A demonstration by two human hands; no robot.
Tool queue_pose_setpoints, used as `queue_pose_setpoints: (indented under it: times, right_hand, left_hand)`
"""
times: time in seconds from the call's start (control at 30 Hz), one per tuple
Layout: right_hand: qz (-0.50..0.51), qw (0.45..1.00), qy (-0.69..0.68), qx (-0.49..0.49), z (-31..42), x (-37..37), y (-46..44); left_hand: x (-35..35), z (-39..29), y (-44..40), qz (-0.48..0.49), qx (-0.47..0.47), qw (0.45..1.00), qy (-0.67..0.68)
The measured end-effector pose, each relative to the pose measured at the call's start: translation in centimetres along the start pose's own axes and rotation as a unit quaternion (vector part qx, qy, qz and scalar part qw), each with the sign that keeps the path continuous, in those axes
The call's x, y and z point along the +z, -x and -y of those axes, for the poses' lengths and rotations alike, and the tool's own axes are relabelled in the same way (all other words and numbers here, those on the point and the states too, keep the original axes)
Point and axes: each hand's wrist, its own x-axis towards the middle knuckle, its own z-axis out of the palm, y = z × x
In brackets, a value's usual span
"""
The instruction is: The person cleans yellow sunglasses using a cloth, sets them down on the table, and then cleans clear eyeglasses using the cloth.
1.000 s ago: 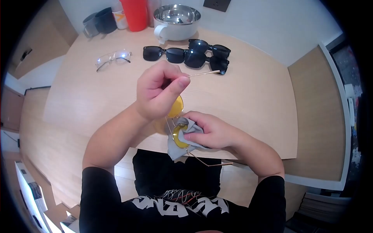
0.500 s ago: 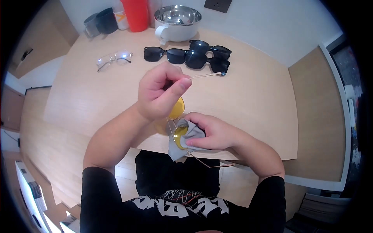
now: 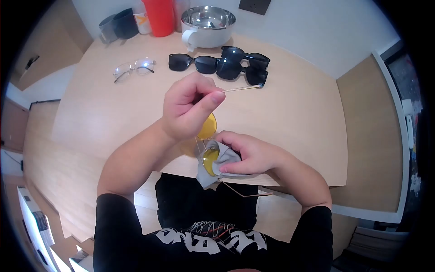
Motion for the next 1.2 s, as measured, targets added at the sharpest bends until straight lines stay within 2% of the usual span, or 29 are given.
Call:
queue_pose_setpoints:
  times: [0.07,0.17,0.27,0.47,0.57,0.67,0.77,0.87,1.07,1.2]
  right_hand:
    - [0.003,1.0,0.022,-0.016,0.1,-0.1,0.0]
    - [-0.024,0.998,-0.031,0.054,0.2,-0.1,-0.5]
    - [-0.02,0.996,-0.043,0.069,-0.7,-0.3,-0.8]
    - [0.019,1.0,0.006,-0.023,0.0,-0.1,-0.1]
    - [0.001,1.0,-0.008,-0.026,0.1,0.1,-0.1]
    - [-0.027,0.991,-0.095,0.09,0.2,-0.1,-0.5]
    - [-0.045,0.983,-0.161,0.07,0.2,0.2,-0.7]
    - [-0.048,0.988,-0.139,0.051,0.9,0.6,-0.7]
    - [-0.034,0.997,-0.033,0.062,-0.1,0.3,-0.6]
    - [-0.03,0.998,-0.036,0.042,0.3,0.3,-0.5]
  left_hand:
    - [-0.1,0.1,-0.1,0.001,0.003,1.0,-0.005]
    - [-0.3,0.2,-0.1,-0.003,-0.005,1.0,0.002]
    - [-0.3,0.3,-0.1,0.002,0.004,1.0,-0.02]
    - [-0.3,0.1,-0.2,-0.004,-0.019,1.0,0.009]
    - [-0.9,0.2,-0.4,0.007,-0.021,1.0,-0.019]
    - [-0.7,0.4,-0.3,0.005,-0.011,1.0,-0.016]
    - [-0.5,0.2,-0.2,0.004,-0.019,1.0,-0.01]
    - [-0.6,0.5,0.0,0.005,-0.036,0.999,0.022]
    - [-0.1,0.6,0.0,0.039,0.013,0.999,-0.017]
    - [-0.3,0.6,-0.2,0.032,0.013,0.999,-0.031]
